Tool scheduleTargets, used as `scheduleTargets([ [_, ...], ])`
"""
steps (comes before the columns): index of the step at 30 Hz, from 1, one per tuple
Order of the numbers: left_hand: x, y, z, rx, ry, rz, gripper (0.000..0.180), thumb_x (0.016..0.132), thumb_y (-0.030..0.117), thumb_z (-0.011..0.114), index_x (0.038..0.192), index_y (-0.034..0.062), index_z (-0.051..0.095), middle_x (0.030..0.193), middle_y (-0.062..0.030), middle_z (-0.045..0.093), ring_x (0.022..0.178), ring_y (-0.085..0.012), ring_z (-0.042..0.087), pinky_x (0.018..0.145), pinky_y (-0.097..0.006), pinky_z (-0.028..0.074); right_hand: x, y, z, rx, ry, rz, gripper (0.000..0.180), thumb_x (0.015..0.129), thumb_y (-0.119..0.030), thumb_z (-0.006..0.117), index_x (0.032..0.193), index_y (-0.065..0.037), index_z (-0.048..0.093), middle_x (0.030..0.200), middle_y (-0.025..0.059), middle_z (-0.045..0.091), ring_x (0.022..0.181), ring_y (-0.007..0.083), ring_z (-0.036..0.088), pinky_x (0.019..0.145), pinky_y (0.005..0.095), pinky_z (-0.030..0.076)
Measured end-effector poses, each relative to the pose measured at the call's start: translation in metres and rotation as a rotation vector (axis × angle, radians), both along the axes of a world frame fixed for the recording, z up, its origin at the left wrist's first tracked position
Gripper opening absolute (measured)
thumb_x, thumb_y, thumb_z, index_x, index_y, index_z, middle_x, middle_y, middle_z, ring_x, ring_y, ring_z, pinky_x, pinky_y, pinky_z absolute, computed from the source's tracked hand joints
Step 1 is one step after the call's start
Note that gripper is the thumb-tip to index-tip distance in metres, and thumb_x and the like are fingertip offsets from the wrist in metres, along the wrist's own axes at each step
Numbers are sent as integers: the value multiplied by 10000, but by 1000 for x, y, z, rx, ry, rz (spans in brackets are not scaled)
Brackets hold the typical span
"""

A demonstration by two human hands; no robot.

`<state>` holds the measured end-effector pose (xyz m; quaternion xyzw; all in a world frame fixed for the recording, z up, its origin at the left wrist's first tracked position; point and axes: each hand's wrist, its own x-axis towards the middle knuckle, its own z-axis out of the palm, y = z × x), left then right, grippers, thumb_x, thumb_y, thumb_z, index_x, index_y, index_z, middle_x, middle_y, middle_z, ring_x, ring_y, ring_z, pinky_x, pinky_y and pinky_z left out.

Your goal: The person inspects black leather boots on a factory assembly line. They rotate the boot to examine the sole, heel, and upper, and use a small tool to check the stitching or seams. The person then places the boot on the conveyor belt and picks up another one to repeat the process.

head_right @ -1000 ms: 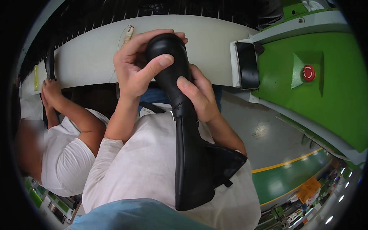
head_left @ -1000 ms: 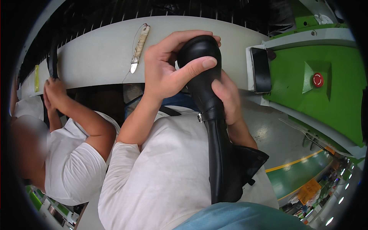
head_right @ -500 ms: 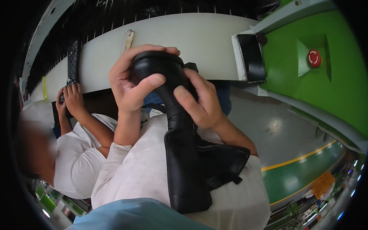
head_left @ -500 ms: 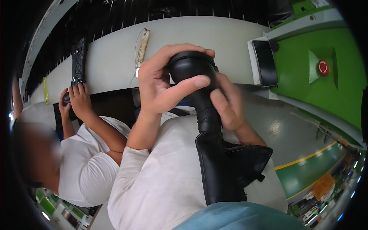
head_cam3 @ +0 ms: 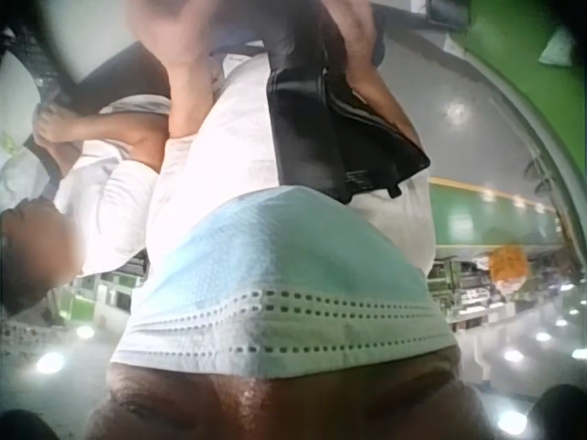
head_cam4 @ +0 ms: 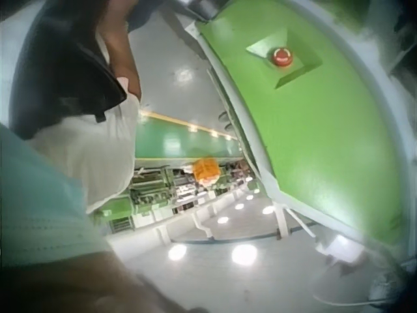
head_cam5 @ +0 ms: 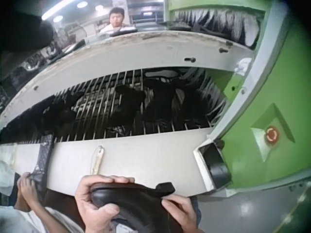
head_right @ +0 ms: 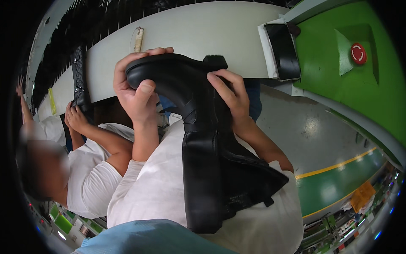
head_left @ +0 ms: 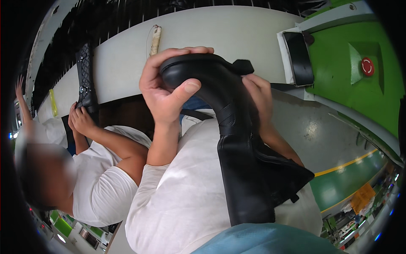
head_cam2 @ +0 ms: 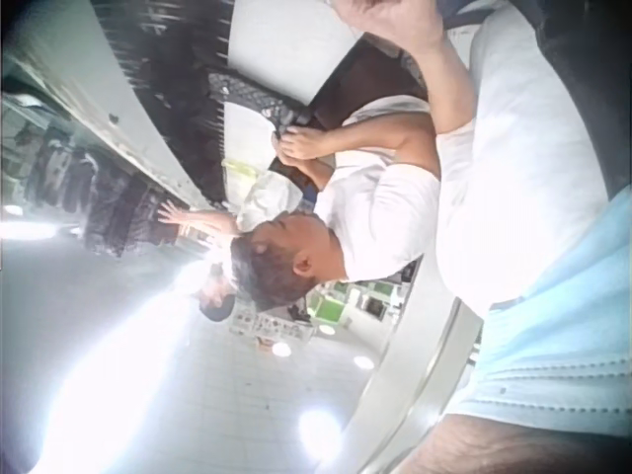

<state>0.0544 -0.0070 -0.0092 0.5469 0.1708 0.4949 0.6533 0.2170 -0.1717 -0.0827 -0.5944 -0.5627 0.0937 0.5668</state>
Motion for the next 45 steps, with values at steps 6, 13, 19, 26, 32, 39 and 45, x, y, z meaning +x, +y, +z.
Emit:
scheduleTargets([
  [6,-36,22,14,196,393,-312,666,734,46,1031,1337,-77,775,1320,-237,812,1180,-295,813,1037,-376,646,38,3,15,23,-213,149,621,817,-96,904,1426,-114,787,1341,172,690,1121,301,725,952,377,613],
  [13,-49,7,-4,171,429,-296,690,750,57,975,1359,-155,726,1283,-327,794,1125,-337,823,1002,-406,661,48,5,42,-55,-293,230,602,789,-126,924,1382,-176,830,1335,137,691,1097,286,729,913,370,618],
  [19,-49,-11,-28,-89,416,-181,627,817,97,925,1382,-105,741,1299,-284,805,1158,-306,811,1039,-383,637,59,7,49,-196,-183,266,590,807,-57,893,1391,-112,825,1373,135,670,1205,262,698,1010,347,583],
  [26,-57,-31,-64,-163,99,-247,973,935,53,881,1750,38,349,1679,-187,559,1453,-226,620,1158,-392,579,101,51,76,-571,24,406,444,966,-87,819,1387,6,713,1258,95,728,1126,194,714,963,350,595],
  [32,-73,-17,-80,197,413,-36,655,862,62,904,1485,1,710,1478,-177,749,1317,-300,749,1149,-401,572,111,82,73,-998,502,288,410,1052,-387,831,1172,-14,709,1000,15,704,780,90,647,604,266,518],
  [39,-62,-30,-106,531,614,285,579,726,289,1008,1226,45,849,1285,-155,836,1198,-338,797,1015,-404,634,73,78,76,-462,-535,164,495,841,-389,991,1181,-92,787,1129,92,700,960,245,663,832,392,553],
  [45,-60,-29,-107,529,479,256,651,741,229,1001,1337,40,817,1378,-144,809,1275,-327,779,1039,-413,644,35,60,46,-27,-779,398,499,702,-179,1020,1173,-158,854,1102,11,708,973,259,639,782,403,518],
])
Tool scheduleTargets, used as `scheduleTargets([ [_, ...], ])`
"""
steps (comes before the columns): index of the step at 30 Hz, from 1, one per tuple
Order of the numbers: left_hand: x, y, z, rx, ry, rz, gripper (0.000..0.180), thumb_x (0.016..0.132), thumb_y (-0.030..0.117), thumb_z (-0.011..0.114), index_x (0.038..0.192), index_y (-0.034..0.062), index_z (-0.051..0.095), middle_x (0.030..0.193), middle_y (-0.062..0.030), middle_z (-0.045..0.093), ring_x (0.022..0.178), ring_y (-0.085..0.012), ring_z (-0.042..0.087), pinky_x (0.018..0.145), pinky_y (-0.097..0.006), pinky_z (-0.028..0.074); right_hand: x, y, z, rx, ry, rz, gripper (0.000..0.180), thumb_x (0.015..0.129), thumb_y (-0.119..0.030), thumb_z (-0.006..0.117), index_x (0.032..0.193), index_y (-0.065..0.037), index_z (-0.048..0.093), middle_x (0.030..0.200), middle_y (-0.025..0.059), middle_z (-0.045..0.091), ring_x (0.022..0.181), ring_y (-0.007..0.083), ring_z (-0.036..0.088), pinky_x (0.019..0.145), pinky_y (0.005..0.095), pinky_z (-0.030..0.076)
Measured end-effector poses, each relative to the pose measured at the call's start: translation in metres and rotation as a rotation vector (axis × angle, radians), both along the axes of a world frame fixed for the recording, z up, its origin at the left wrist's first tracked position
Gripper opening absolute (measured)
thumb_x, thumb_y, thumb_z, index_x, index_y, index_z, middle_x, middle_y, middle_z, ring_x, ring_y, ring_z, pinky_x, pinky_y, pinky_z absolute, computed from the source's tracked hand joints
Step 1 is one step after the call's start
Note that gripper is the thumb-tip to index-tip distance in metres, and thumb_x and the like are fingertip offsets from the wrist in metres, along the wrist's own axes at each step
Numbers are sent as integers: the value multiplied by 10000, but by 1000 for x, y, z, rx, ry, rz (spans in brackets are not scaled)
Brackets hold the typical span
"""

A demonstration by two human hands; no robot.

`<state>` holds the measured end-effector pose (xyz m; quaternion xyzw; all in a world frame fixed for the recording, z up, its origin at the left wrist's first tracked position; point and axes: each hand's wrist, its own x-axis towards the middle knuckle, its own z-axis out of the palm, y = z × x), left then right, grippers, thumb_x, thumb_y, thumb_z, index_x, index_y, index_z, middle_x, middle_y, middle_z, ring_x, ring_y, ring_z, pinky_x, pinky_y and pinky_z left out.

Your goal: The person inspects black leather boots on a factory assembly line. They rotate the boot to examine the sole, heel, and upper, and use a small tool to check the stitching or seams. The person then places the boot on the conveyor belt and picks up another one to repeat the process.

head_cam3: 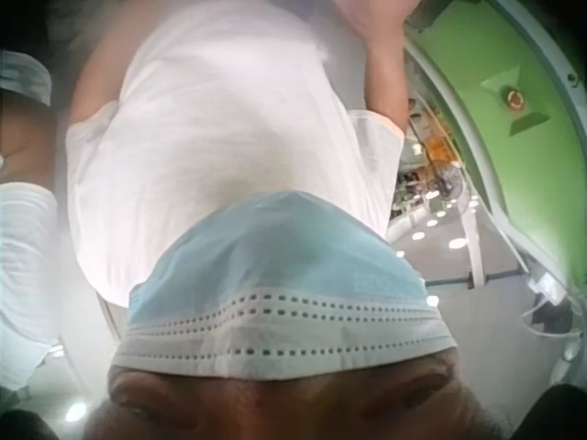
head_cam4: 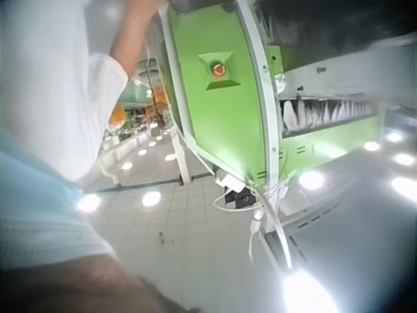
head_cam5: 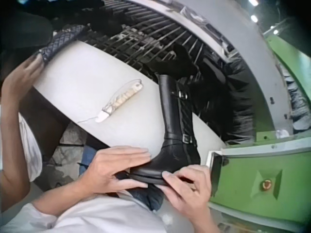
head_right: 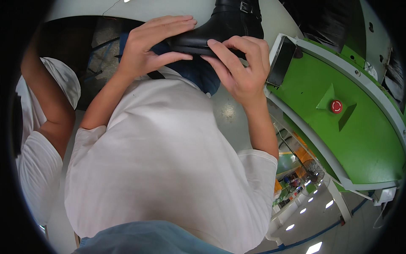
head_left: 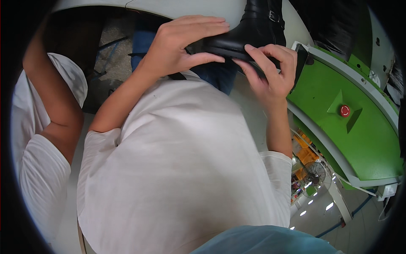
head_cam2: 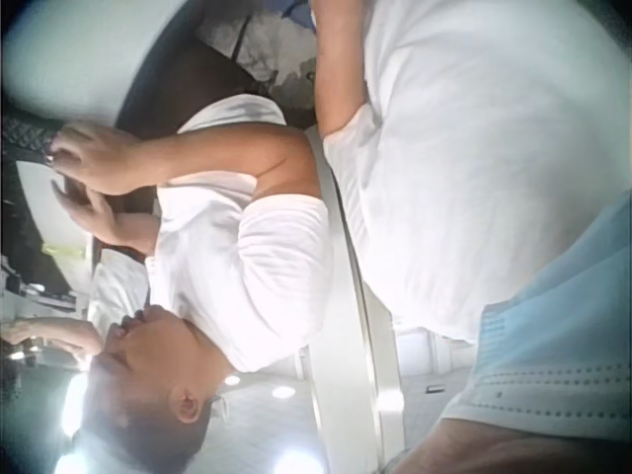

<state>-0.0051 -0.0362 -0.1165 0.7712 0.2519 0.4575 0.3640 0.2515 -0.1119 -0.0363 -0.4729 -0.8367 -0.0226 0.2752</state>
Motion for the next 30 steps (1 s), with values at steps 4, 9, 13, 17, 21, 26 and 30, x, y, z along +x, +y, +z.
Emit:
scheduleTargets([
  [4,6,-5,-7,-92,-94,-115,678,801,181,963,1433,31,768,1447,-141,778,1308,-326,769,1068,-400,645,-7,1,-8,78,84,22,427,663,-66,1012,1059,-161,886,1036,9,709,938,245,612,763,361,499],
  [9,10,-6,-8,-47,-74,-72,672,809,189,957,1435,32,768,1448,-138,777,1275,-315,786,1043,-379,654,0,14,-2,-129,245,67,332,668,-41,1004,960,-130,873,958,12,699,919,226,615,748,349,496],
  [13,13,-8,-6,-68,-71,-33,608,839,197,945,1401,25,788,1412,-144,796,1259,-312,793,1028,-374,655,3,21,9,-327,330,2,338,639,-63,1028,924,-113,853,911,27,686,861,222,625,705,343,497],
  [17,16,-9,-4,-121,-153,-27,509,864,149,940,1333,-5,816,1331,-184,823,1198,-325,818,1001,-369,655,-1,25,18,-399,347,-56,345,625,-101,1060,876,-94,824,857,25,668,801,207,624,672,323,491],
  [21,18,-9,8,-155,-158,12,484,845,104,951,1293,-31,825,1268,-209,838,1144,-334,836,981,-373,656,1,32,24,-461,404,-99,419,606,-135,1095,881,-92,782,857,-7,647,771,141,592,665,277,467],
  [26,22,-10,9,-155,-161,23,479,773,143,1009,1211,16,863,1202,-156,860,1078,-310,851,917,-345,673,8,37,33,-803,526,-275,742,550,-92,1122,1167,-118,711,907,-88,515,798,30,434,667,207,350],
  [30,17,-10,11,-211,-121,-25,541,759,56,1007,1249,-75,822,1249,-237,837,1146,-338,836,996,-384,658,7,40,33,-871,607,-254,820,554,-66,1113,1273,-94,719,917,-100,478,813,26,433,689,192,353],
])
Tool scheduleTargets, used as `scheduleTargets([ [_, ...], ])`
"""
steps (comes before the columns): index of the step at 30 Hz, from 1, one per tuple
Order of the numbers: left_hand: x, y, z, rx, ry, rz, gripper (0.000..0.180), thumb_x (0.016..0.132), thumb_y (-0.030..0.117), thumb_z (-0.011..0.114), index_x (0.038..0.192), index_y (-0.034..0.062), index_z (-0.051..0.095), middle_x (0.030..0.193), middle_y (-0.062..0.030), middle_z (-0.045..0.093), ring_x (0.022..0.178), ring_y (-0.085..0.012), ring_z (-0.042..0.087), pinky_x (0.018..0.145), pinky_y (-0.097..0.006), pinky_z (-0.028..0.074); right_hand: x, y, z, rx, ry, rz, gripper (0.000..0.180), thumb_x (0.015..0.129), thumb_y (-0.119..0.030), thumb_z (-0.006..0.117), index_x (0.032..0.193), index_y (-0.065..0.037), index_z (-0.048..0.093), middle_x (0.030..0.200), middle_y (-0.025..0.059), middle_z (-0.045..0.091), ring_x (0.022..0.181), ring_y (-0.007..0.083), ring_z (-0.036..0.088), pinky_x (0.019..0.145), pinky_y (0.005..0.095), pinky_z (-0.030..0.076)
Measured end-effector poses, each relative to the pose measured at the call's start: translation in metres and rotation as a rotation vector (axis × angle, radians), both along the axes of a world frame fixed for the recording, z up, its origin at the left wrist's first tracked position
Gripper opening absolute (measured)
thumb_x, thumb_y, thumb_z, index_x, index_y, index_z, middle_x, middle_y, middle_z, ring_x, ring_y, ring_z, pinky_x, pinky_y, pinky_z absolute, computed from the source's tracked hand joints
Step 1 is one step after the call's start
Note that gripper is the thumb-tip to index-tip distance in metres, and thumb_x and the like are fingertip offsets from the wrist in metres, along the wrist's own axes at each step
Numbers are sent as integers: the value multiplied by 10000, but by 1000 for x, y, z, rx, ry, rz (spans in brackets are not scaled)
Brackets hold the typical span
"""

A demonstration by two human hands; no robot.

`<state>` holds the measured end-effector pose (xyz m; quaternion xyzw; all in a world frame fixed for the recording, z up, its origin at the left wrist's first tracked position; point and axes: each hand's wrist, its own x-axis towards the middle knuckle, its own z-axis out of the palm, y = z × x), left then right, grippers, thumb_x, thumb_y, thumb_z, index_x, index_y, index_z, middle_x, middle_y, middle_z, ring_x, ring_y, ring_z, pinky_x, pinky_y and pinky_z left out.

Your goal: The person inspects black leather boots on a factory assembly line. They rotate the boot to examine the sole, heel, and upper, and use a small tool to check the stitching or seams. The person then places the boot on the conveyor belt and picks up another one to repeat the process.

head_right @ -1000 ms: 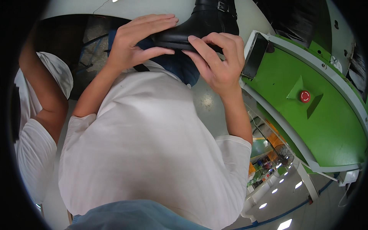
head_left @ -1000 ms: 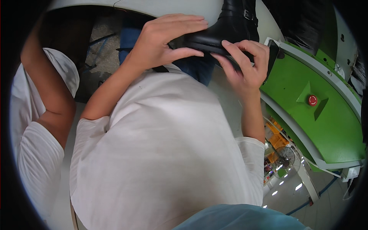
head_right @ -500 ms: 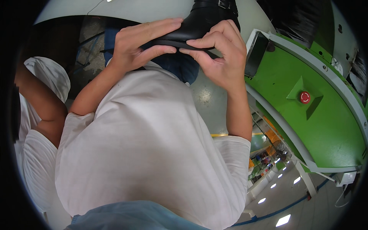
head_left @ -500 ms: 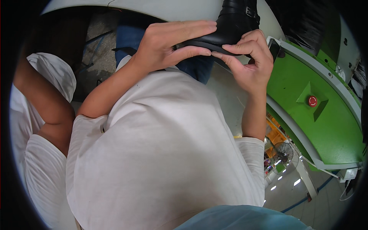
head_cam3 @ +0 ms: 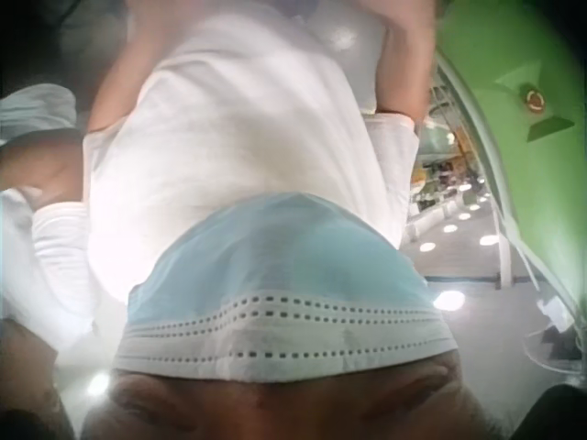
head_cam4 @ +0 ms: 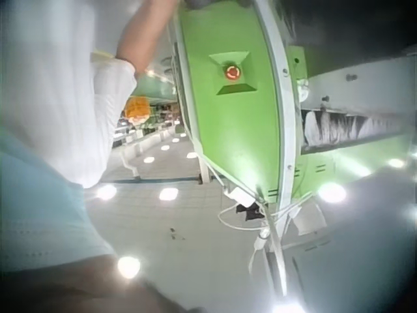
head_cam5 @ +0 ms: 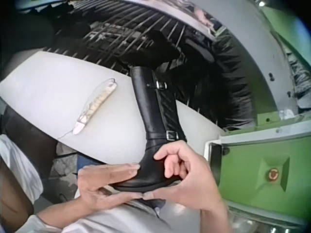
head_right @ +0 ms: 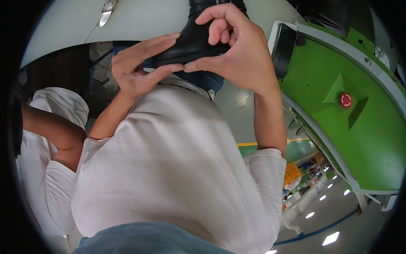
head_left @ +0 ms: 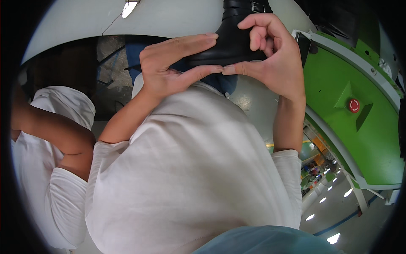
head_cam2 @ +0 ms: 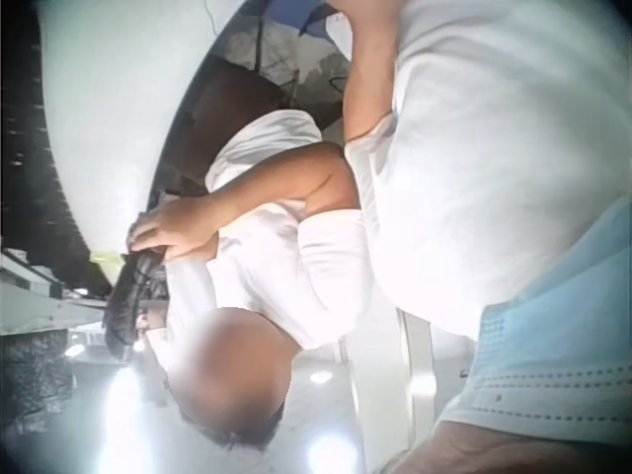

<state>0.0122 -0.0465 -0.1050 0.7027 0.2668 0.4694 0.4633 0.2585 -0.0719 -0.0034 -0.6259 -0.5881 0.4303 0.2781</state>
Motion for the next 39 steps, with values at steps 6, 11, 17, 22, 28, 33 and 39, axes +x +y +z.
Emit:
scheduleTargets([
  [6,-6,6,0,-149,-5,-79,490,798,-1,983,1252,-80,819,1272,-253,826,1208,-323,809,1097,-396,613,-9,-4,4,40,-91,-11,828,622,-93,1086,1371,-122,733,979,-67,588,831,43,468,709,207,395],
  [11,-1,4,-3,-211,-32,-14,430,809,44,989,1213,-23,859,1261,-181,847,1194,-258,819,1100,-355,603,45,0,-8,292,-239,-389,520,923,-326,956,1360,-120,763,1096,9,708,972,103,617,787,261,481],
  [17,1,18,-1,-161,38,-102,466,784,59,1006,1217,-26,856,1269,-185,843,1227,-267,809,1110,-366,603,84,-2,-38,-278,133,-367,438,1044,-447,828,1274,-77,792,1139,14,761,1010,111,671,829,270,506],
  [22,16,19,35,136,117,-134,452,741,65,1022,1154,-26,861,1277,-195,839,1246,-307,803,1110,-395,611,72,-19,4,148,185,-415,533,1039,-440,837,1304,14,750,1106,52,773,1034,128,701,961,297,551],
  [28,74,45,194,969,424,-9,688,691,311,1013,1301,58,819,1422,-147,779,1419,-390,664,1160,-477,539,64,-32,83,681,-447,-93,470,877,-258,921,1211,-15,696,1081,167,682,978,408,723,831,444,583],
  [33,90,83,216,906,995,-362,710,832,501,944,1356,60,757,1136,-155,827,970,-382,797,797,-444,623,83,-30,72,853,-220,-89,459,950,-318,893,1269,-50,699,1219,141,718,1089,328,770,919,447,607],
  [39,115,89,222,855,1043,-411,639,925,510,900,1280,1,747,772,-179,759,650,-406,738,608,-426,567,88,-26,-33,992,285,-516,645,1122,-606,619,1336,1,664,1122,87,713,978,180,684,906,341,543],
])
